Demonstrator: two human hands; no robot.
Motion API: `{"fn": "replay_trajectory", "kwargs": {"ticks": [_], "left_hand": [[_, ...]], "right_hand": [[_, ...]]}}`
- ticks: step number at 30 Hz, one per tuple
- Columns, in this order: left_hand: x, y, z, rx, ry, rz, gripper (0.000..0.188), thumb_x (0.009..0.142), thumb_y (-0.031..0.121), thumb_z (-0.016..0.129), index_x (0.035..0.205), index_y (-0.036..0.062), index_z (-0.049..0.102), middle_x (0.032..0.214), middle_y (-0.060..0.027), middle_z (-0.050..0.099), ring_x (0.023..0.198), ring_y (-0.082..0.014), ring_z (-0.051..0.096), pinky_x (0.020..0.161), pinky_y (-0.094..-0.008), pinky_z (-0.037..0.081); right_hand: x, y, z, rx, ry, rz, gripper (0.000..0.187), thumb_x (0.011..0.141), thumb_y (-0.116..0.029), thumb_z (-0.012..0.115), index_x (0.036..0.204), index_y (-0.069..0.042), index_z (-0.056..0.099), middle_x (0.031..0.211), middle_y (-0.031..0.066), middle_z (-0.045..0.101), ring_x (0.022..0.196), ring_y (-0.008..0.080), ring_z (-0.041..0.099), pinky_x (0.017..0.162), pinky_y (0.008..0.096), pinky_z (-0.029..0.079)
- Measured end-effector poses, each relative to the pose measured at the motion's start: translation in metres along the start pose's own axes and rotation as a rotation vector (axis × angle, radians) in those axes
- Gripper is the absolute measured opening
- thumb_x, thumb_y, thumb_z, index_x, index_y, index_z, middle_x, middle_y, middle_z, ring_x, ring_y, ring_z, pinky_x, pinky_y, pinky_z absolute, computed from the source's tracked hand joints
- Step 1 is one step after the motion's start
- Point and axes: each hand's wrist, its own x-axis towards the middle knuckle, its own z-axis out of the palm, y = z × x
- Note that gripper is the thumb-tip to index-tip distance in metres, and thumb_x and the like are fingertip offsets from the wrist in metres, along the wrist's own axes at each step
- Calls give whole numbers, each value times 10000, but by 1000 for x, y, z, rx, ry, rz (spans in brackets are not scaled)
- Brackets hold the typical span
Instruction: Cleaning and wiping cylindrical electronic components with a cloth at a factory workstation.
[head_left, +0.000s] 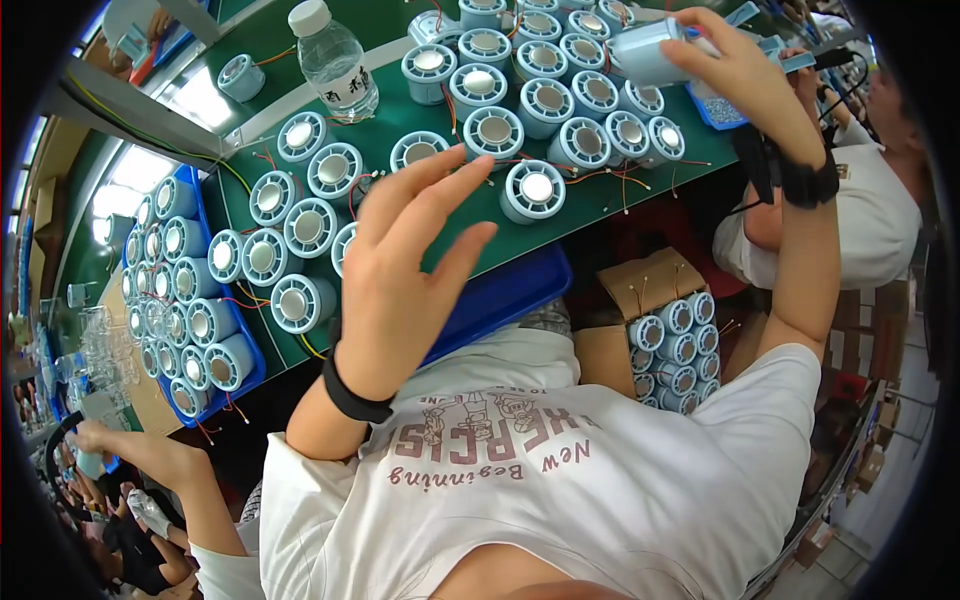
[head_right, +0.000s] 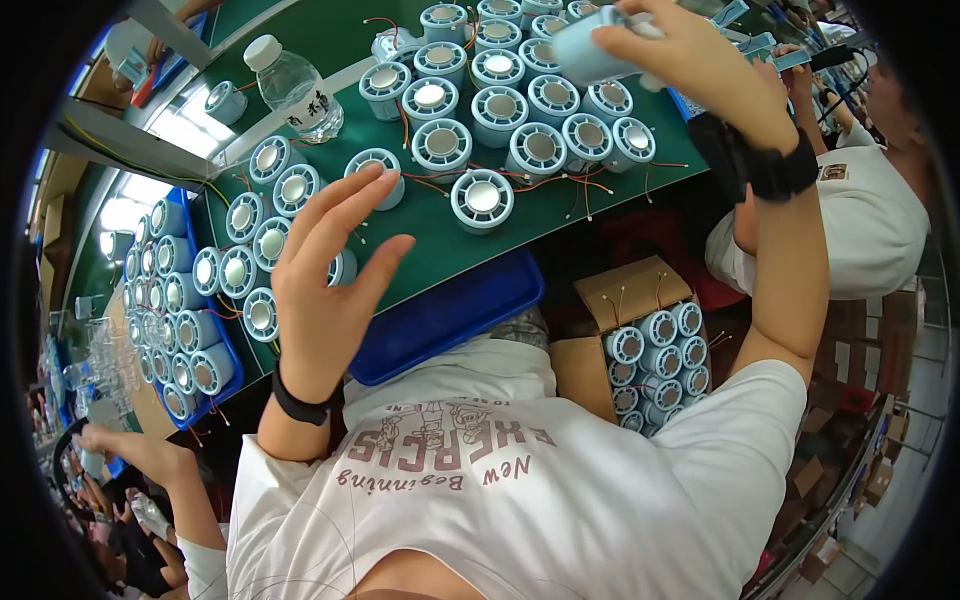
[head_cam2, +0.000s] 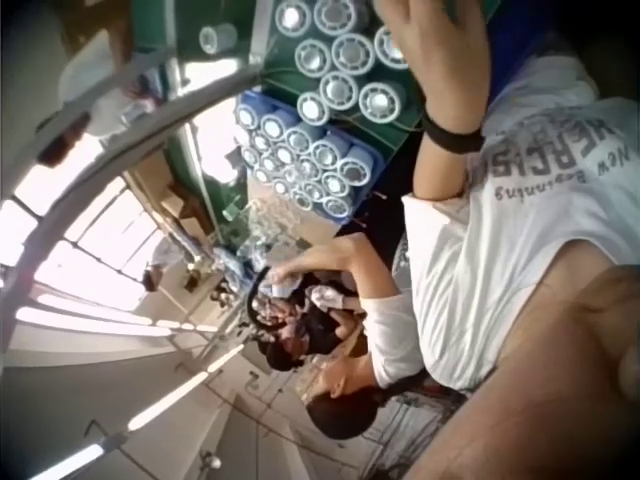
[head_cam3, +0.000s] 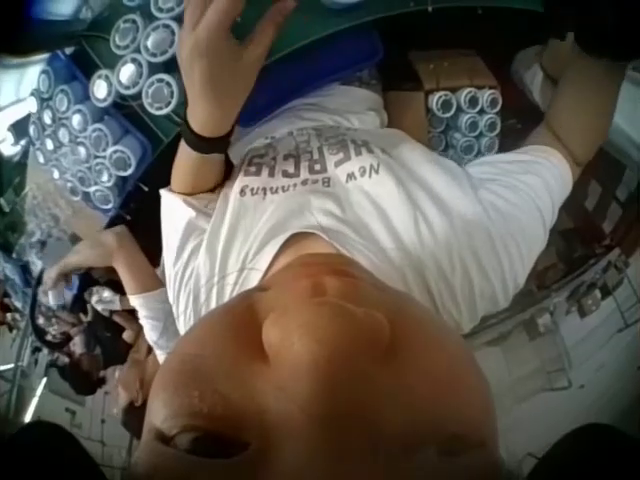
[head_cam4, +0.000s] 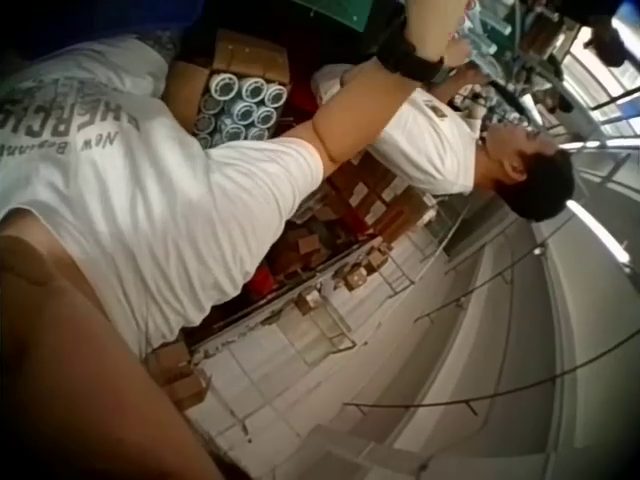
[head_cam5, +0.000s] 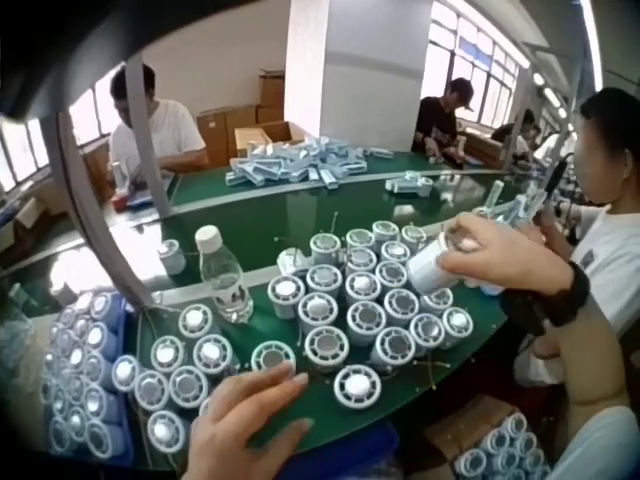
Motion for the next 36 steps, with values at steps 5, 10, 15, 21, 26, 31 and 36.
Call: {"fn": "replay_trajectory", "kwargs": {"ticks": [5, 10, 15, 21, 26, 31, 36], "left_hand": [[17, -32, -28, 402, -129, -46, 626, 748, 26, 733, 1333, 96, 522, 1357, -116, 519, 1201, -298, 505, 966, -373, 443], [33, -64, -16, 481, -219, 79, 613, 764, 38, 722, 1338, 90, 513, 1323, -97, 537, 1174, -301, 490, 946, -375, 451], [48, -79, -11, 306, -375, 25, 605, 716, 33, 746, 1282, 42, 533, 1202, -146, 575, 1101, -325, 533, 899, -398, 484], [50, -49, -39, 164, -305, -167, 628, 706, 15, 758, 1288, 29, 524, 1134, -121, 586, 1043, -262, 591, 847, -370, 540], [13, -26, -45, -268, 81, -241, 633, 682, -27, 806, 1243, -17, 512, 1166, -101, 581, 1065, -184, 589, 901, -345, 542], [-22, -9, -31, -588, 320, -177, 707, 589, 16, 895, 1152, -39, 471, 1181, -145, 571, 1104, -199, 577, 922, -352, 525], [-34, -10, -27, -581, 256, -61, 770, 535, 54, 929, 1132, -10, 447, 1186, -152, 578, 1114, -205, 574, 946, -368, 498]], "right_hand": [[71, 135, -2, -530, -122, 26, 601, 800, -485, 697, 1123, 6, 573, 886, 128, 650, 765, 187, 624, 611, 297, 482], [86, 182, 39, -307, -154, 314, 653, 783, -525, 682, 989, 88, 591, 816, 150, 648, 682, 177, 599, 550, 308, 440], [85, 163, 41, -171, -254, 411, 679, 815, -523, 625, 1031, 114, 530, 883, 244, 649, 739, 274, 646, 615, 363, 477], [35, 128, 22, -721, 209, 329, 455, 882, -254, 555, 1250, -19, 425, 1119, 285, 610, 1079, 404, 595, 912, 398, 455], [-43, 19, 40, 279, 312, -3, 329, 872, -87, 645, 1156, 5, 509, 1033, 121, 658, 947, 258, 647, 785, 271, 506], [-108, -92, 92, 390, 526, -255, 225, 769, 33, 748, 969, 30, 645, 1148, 142, 572, 988, 239, 609, 805, 301, 527], [-116, -123, 130, 234, 618, -694, 246, 862, -111, 699, 994, 88, 640, 1151, 188, 586, 948, 282, 578, 792, 323, 484]]}}
